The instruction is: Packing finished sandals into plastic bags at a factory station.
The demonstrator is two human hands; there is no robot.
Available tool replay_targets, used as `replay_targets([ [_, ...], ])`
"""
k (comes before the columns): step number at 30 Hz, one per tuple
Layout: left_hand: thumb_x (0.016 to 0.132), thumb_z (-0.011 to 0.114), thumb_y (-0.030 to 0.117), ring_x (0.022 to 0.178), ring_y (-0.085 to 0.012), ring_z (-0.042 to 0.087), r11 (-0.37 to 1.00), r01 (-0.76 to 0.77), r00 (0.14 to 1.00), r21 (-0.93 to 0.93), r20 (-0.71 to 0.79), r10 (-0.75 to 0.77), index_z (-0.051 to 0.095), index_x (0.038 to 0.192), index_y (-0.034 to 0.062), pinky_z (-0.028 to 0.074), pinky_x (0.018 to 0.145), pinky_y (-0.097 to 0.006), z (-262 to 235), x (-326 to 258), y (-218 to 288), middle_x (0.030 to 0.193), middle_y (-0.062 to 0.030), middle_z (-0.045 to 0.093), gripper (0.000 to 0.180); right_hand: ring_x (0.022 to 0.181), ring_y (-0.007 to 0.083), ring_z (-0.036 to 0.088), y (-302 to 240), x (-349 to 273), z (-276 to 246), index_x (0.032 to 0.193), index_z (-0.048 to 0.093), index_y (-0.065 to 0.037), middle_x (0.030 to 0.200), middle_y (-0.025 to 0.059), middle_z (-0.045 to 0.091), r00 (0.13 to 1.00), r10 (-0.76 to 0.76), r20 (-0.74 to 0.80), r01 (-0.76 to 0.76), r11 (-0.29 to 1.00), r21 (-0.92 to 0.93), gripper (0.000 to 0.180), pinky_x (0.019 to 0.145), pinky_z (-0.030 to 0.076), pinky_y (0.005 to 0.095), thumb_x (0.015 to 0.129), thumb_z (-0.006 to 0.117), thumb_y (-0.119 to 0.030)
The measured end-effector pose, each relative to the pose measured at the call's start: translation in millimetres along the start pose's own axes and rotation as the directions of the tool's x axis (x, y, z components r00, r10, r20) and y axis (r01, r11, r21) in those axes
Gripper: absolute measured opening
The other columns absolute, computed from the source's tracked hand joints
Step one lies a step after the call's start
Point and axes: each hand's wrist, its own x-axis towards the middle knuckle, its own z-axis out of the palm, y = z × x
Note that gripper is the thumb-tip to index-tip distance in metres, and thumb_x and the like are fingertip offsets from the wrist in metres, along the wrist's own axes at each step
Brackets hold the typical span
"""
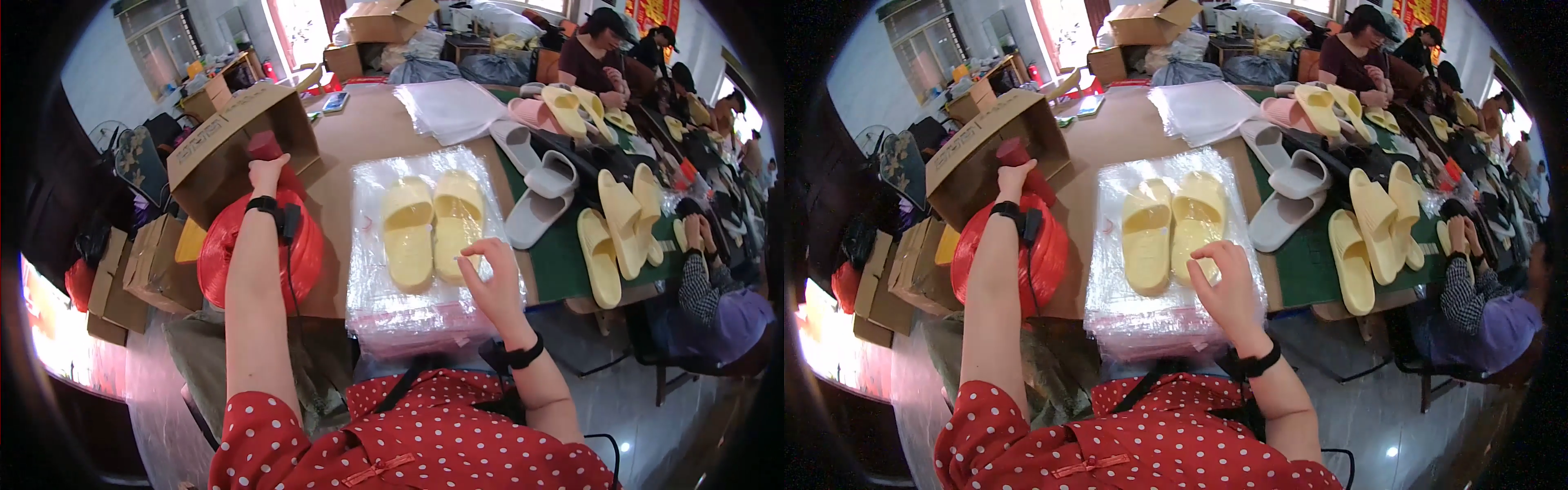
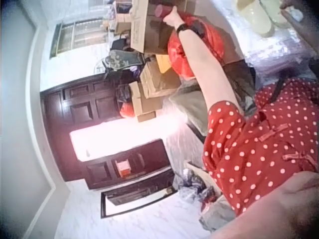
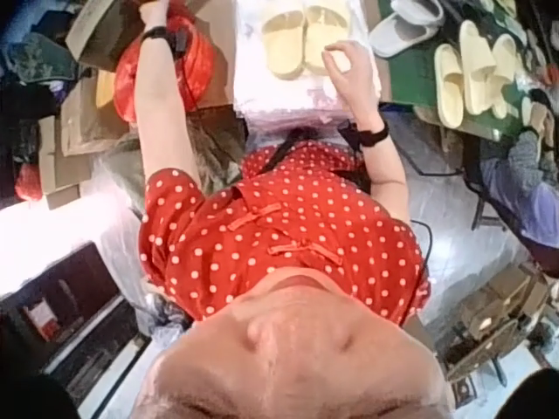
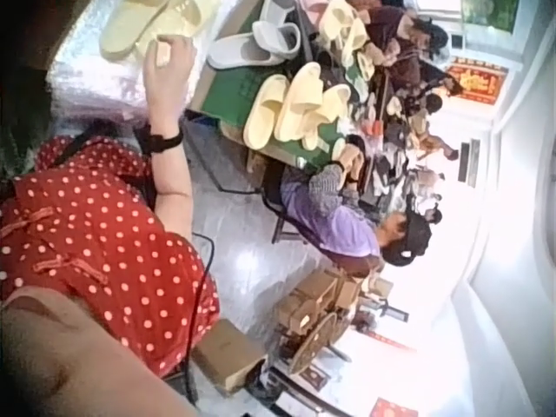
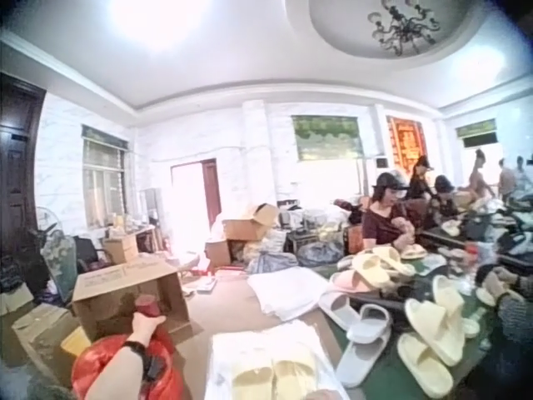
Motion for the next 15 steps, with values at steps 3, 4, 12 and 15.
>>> replay_targets([
  [3,0.062,0.087,0.053,0.133,-0.0484,0.041,0.995,-0.082,0.993,0.063,-0.077,0.087,0.039,0.131,-0.0141,0.038,0.111,-0.05,-17,-51,40,0.137,-0.0389,0.043,0.107,0.093,0.0316,0.06,14,5,-2,0.092,0.066,-0.005,0.094,0.0115,0.064,0.999,0.035,0.016,-0.033,0.992,-0.12,0.014,0.082,0.047,0.0405,0.082,0.073,-0.012],
  [4,0.067,0.085,0.05,0.133,-0.0483,0.04,0.929,-0.342,0.919,0.144,-0.157,0.362,0.04,0.131,-0.0135,0.035,0.112,-0.05,-31,-84,54,0.138,-0.0391,0.041,0.101,0.091,0.029,0.061,18,7,-2,0.093,0.065,-0.005,0.091,0.01,0.064,1.0,0.03,-0.005,-0.03,0.988,-0.15,0.017,0.081,0.048,0.0391,0.082,0.074,-0.013],
  [12,0.086,0.072,0.041,0.113,-0.0448,0.053,0.706,-0.674,0.645,-0.218,0.294,0.706,0.048,0.128,-0.0068,0.043,0.095,-0.049,-71,-329,34,0.12,-0.0301,0.055,0.068,0.087,0.0304,0.061,42,15,2,0.112,0.06,-0.003,0.09,0.0118,0.062,0.994,-0.003,-0.11,-0.047,0.894,-0.446,0.042,0.076,0.05,0.0422,0.084,0.075,-0.031],
  [15,0.088,0.068,0.047,0.098,-0.0418,0.06,0.832,-0.528,0.74,-0.168,0.39,0.548,0.058,0.112,-0.0034,0.047,0.084,-0.048,-45,-340,10,0.104,-0.0245,0.062,0.057,0.098,0.0379,0.06,40,0,1,0.117,0.057,0.0,0.099,0.0195,0.063,0.981,0.178,-0.076,-0.192,0.863,-0.467,0.054,0.085,0.049,0.0455,0.085,0.073,-0.041],
])
